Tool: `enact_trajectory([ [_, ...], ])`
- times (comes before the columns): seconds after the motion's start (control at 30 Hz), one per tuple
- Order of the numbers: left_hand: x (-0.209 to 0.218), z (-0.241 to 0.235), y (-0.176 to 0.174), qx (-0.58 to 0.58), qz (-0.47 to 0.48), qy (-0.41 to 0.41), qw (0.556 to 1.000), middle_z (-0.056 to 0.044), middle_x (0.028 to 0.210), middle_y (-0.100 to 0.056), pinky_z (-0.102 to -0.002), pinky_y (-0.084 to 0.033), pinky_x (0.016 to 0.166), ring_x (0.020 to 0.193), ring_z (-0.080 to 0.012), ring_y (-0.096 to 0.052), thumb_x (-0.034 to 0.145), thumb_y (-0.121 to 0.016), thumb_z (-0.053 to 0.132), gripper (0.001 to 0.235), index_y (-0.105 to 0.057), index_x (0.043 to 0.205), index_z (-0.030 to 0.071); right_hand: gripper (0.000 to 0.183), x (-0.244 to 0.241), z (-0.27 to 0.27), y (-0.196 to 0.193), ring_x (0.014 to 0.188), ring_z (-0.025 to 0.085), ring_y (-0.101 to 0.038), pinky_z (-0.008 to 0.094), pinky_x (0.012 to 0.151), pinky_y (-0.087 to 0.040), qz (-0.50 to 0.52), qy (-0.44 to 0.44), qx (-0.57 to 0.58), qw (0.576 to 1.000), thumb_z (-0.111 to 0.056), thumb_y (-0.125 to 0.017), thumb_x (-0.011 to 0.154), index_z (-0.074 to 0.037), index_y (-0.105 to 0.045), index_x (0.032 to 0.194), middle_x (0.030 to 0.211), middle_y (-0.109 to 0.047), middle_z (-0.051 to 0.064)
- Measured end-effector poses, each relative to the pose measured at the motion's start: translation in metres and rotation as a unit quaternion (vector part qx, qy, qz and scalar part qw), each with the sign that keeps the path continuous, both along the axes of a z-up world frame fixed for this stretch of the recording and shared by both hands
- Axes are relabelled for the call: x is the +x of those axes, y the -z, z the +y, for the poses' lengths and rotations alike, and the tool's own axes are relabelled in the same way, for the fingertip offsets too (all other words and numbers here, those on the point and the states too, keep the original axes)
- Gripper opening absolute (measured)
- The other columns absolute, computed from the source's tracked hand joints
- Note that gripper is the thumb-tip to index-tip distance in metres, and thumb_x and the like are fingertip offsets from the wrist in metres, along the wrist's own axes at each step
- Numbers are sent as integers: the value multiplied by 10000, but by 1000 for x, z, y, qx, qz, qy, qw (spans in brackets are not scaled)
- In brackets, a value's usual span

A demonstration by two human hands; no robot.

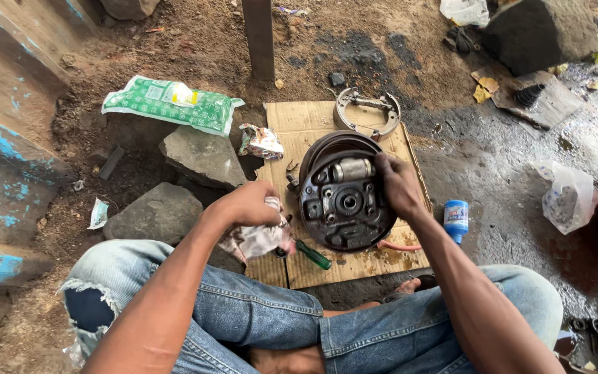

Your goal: The person sits on the ground and cleans a brake drum assembly with a cloth, then uses a screwdriver and pliers to remove and reinsert small components. The person wipes the parts and continues adjusting the assembly.

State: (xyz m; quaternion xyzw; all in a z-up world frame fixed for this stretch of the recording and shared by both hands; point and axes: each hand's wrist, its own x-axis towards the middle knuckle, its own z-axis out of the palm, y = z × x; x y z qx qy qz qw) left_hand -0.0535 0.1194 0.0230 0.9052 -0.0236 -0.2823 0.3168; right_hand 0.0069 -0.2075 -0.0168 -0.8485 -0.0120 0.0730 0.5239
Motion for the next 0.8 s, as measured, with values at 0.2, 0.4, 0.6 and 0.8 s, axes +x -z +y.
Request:
enact_trajectory([
  [0.2, -8, -32, 24, -104, -36, -3, 994, -147, 1049, -714, -389, -585, 845, 928, -269, -728, 610, -852, 275, 646, -677, 1180, 26, 618, 44, -45, 9, 616, 130, -465, 316, 523, -394, -66, 137, 218, 964, -468, -421, 1173, 22, -675, 893, 744, -586, 45],
  [0.4, -39, -83, 18, 64, -53, 132, 988, -158, 1027, -753, -457, -522, 980, 989, -299, -719, 795, -775, 544, 583, -714, 1124, 67, 410, 42, -100, -32, 743, 183, -718, 322, 708, -643, -77, 209, 398, 890, -206, -358, 1081, 8, -705, 1125, 954, -734, 124],
  [0.6, -48, -123, 74, 181, -224, 274, 917, -68, 773, -665, -387, -497, 617, 715, -193, -655, 951, -536, 161, 179, -664, 841, 99, 585, 30, -122, -31, 531, 137, -552, 291, 475, -500, -133, 247, 269, 922, -443, -429, 1156, 40, -706, 977, 783, -658, 77],
  [0.8, -64, -145, 110, 142, -236, 181, 944, -53, 666, -522, -307, -410, 378, 540, -162, -494, 970, -606, 271, 326, -535, 715, 81, 568, 30, -98, -32, 386, 133, -459, 292, 335, -362, -80, 257, 272, 924, -502, -480, 1087, -42, -623, 786, 621, -582, 47],
])
